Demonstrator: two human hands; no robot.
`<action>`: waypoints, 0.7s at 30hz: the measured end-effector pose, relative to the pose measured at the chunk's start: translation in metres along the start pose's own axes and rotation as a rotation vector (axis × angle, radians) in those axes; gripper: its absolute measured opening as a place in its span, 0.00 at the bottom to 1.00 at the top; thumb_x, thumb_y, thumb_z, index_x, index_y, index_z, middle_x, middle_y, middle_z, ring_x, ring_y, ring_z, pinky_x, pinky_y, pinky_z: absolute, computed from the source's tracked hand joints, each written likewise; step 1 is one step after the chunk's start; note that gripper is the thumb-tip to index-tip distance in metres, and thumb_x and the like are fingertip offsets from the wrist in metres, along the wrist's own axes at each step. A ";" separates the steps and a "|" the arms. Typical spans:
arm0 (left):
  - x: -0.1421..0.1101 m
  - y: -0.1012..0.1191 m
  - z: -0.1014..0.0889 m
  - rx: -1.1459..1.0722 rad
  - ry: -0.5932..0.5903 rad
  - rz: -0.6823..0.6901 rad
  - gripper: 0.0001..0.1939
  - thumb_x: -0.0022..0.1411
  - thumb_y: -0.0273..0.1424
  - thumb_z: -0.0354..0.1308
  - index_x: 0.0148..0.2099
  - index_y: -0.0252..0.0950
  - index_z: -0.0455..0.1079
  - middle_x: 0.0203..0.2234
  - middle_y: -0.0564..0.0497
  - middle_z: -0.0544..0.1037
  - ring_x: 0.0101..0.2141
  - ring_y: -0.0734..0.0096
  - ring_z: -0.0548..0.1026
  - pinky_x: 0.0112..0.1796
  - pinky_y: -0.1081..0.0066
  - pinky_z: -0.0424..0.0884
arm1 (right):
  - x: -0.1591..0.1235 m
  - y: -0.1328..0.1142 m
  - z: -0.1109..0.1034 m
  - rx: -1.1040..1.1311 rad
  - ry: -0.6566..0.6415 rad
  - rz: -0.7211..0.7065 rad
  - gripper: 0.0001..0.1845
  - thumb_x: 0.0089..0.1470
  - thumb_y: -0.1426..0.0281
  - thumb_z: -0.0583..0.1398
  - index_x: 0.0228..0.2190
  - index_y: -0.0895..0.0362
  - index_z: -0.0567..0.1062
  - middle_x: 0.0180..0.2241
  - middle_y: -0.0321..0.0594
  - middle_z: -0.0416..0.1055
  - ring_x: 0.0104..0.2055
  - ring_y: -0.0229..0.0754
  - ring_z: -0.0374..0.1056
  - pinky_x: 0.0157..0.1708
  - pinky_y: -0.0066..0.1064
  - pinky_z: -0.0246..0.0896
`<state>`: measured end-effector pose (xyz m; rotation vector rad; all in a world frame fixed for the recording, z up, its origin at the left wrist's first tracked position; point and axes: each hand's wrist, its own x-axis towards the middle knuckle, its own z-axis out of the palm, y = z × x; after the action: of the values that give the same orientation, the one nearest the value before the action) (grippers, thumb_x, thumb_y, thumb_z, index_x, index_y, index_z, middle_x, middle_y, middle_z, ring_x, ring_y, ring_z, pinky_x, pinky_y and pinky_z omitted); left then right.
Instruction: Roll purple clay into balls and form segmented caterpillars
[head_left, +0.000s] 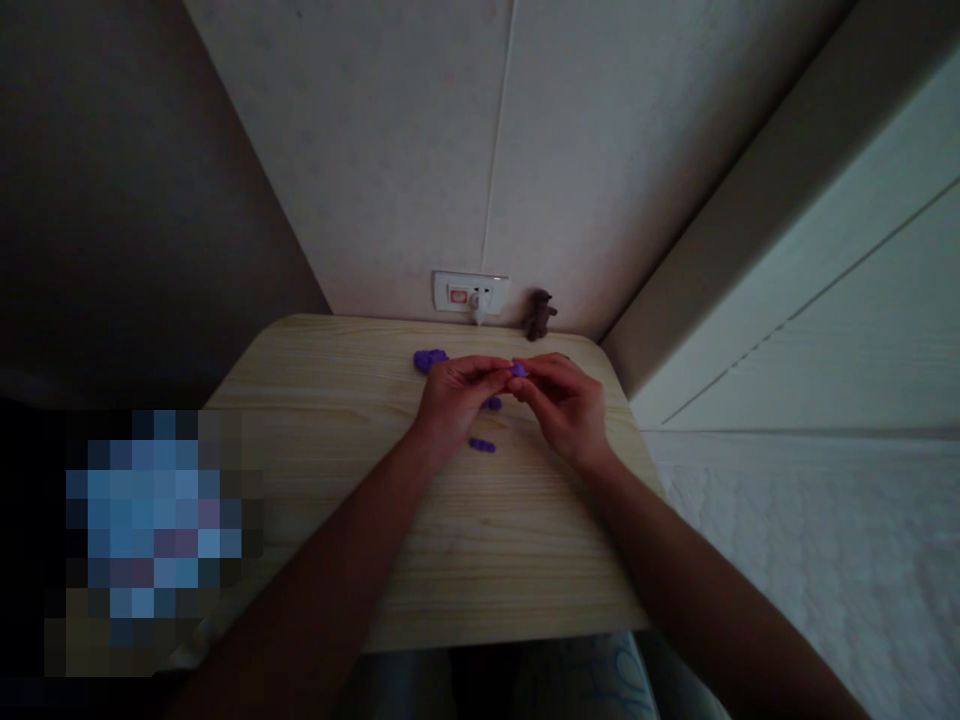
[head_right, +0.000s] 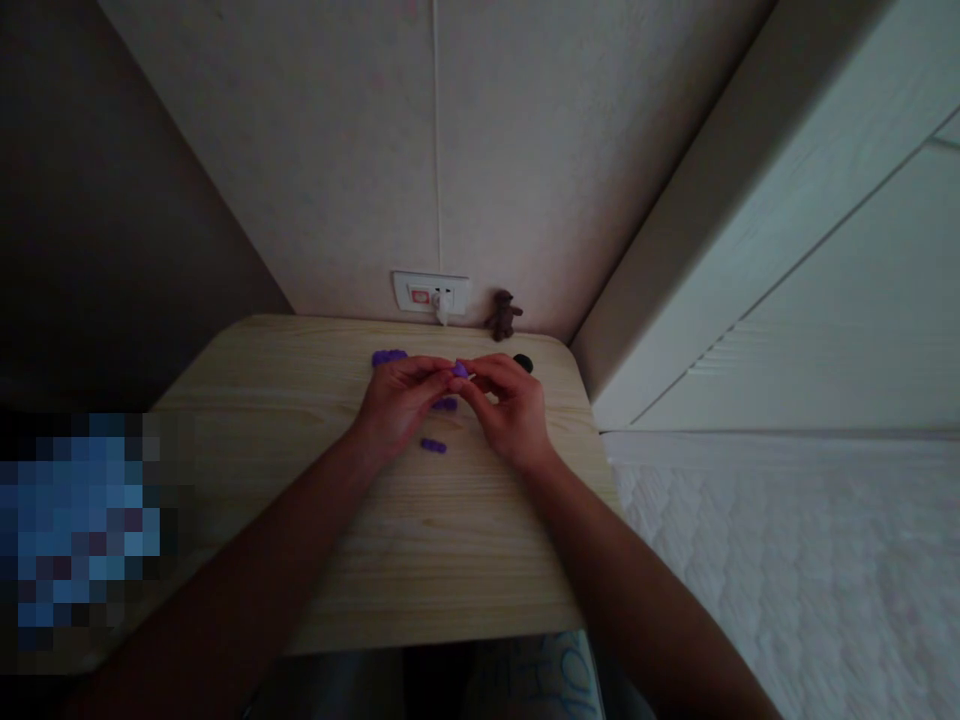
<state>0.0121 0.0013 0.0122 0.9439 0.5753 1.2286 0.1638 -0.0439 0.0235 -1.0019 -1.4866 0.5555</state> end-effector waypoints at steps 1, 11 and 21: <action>0.000 0.001 0.000 0.000 -0.015 -0.011 0.17 0.44 0.38 0.81 0.33 0.36 0.82 0.32 0.49 0.86 0.32 0.70 0.83 0.40 0.67 0.80 | 0.001 0.001 0.000 0.007 0.003 0.008 0.09 0.58 0.60 0.70 0.39 0.50 0.85 0.37 0.40 0.77 0.34 0.39 0.74 0.35 0.33 0.75; -0.002 0.005 0.000 0.228 -0.063 0.100 0.19 0.52 0.39 0.76 0.45 0.37 0.84 0.35 0.48 0.86 0.33 0.71 0.82 0.37 0.71 0.78 | 0.003 -0.001 -0.001 0.063 0.023 0.143 0.18 0.57 0.52 0.69 0.27 0.53 0.81 0.26 0.36 0.73 0.27 0.38 0.70 0.28 0.32 0.69; 0.001 0.000 -0.001 0.136 -0.004 0.027 0.20 0.48 0.40 0.79 0.39 0.34 0.82 0.31 0.48 0.86 0.30 0.70 0.82 0.36 0.71 0.78 | 0.000 0.008 0.002 -0.038 0.115 0.023 0.14 0.55 0.58 0.72 0.41 0.51 0.85 0.38 0.43 0.82 0.37 0.44 0.78 0.38 0.38 0.77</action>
<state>0.0116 0.0027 0.0116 1.0709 0.6516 1.2228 0.1644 -0.0397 0.0162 -1.0636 -1.3893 0.4794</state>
